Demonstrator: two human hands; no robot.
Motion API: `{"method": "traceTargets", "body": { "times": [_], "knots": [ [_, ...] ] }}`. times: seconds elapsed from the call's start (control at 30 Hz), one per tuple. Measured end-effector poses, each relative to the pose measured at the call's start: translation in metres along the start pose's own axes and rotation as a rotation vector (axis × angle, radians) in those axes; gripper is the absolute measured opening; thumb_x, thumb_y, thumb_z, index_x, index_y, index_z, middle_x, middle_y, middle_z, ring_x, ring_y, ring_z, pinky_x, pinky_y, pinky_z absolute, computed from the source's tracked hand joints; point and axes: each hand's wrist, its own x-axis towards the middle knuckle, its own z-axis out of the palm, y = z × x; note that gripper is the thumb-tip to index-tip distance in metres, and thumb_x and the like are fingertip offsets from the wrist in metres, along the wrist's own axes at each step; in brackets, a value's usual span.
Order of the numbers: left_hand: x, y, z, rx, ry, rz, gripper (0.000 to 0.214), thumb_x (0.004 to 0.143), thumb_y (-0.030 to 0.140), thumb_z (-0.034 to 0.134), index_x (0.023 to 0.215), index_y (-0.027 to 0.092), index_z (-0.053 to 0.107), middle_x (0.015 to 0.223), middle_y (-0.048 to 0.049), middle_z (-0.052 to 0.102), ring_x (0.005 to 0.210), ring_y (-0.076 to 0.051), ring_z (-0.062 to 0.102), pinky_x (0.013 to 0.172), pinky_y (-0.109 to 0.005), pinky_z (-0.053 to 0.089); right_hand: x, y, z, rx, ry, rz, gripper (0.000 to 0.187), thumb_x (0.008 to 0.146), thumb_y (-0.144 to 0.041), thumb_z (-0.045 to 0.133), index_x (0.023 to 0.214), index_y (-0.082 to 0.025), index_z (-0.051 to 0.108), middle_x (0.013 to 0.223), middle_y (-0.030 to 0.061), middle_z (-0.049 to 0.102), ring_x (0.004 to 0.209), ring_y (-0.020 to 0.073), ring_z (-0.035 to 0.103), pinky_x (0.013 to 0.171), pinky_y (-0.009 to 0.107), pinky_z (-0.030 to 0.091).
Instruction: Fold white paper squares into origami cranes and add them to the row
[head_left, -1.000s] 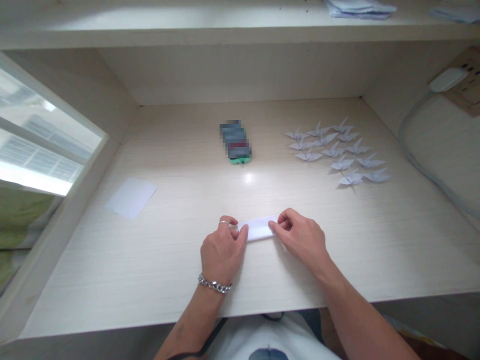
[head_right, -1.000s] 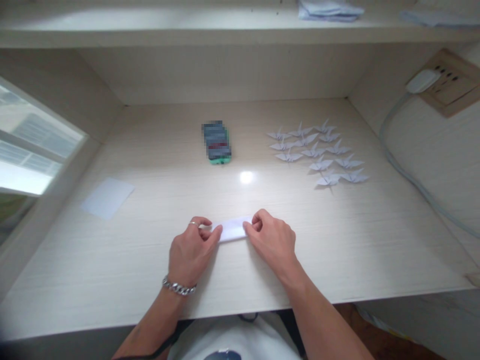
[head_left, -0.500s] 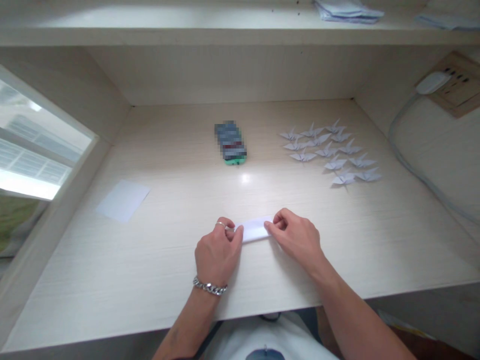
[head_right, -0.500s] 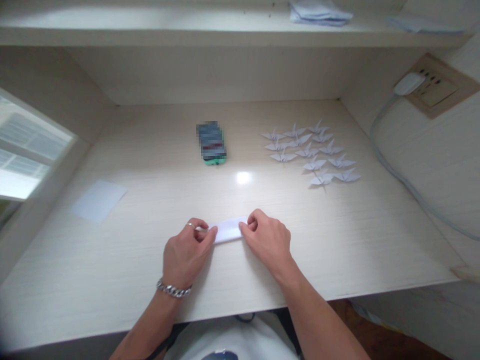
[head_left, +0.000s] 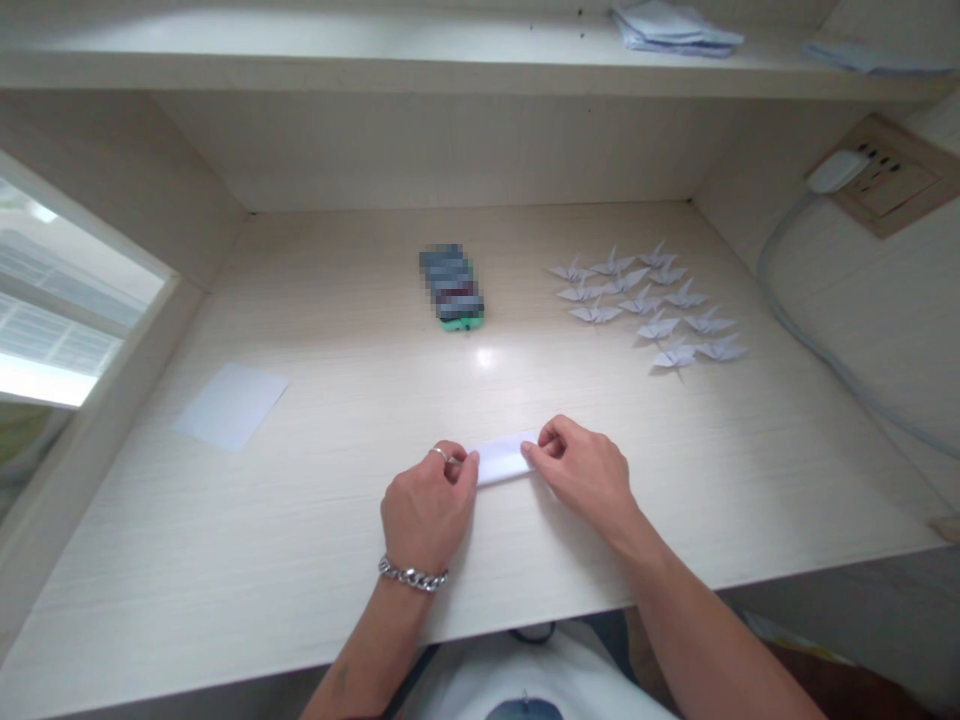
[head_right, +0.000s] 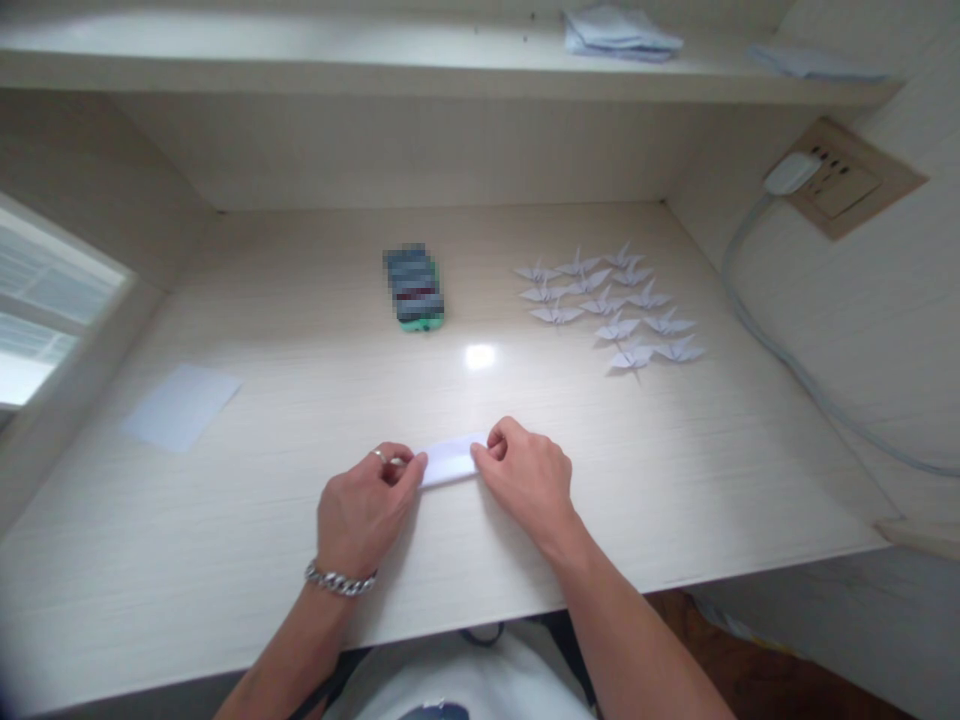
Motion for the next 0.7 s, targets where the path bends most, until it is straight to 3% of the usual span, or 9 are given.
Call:
{"method": "traceTargets", "body": {
  "times": [0.5,0.7],
  "knots": [
    [-0.003,0.002,-0.001,0.069,0.029,0.043,0.025,0.086,0.044,0.05,0.085,0.029,0.07,0.074,0.0004,0.07,0.07,-0.021,0.065,0.057,-0.029,0.037,-0.004,-0.001,0.004,-0.082,0.022,-0.03,0.015,0.08,-0.04,0.057,0.08,-0.027,0.064,0.072,-0.0028,0.069,0.066,0.0172,0.06,0.056,0.026,0.028],
    [-0.004,-0.001,0.001,0.076,0.062,0.105,0.027,0.088,0.044,0.049,0.085,0.027,0.069,0.077,-0.0013,0.066,0.071,-0.02,0.061,0.058,-0.028,0.035,-0.011,0.002,0.012,-0.128,0.221,-0.173,0.016,0.083,-0.038,0.059,0.089,-0.026,0.067,0.091,0.0028,0.064,0.075,0.018,0.058,0.06,0.028,0.035]
  ]
}}
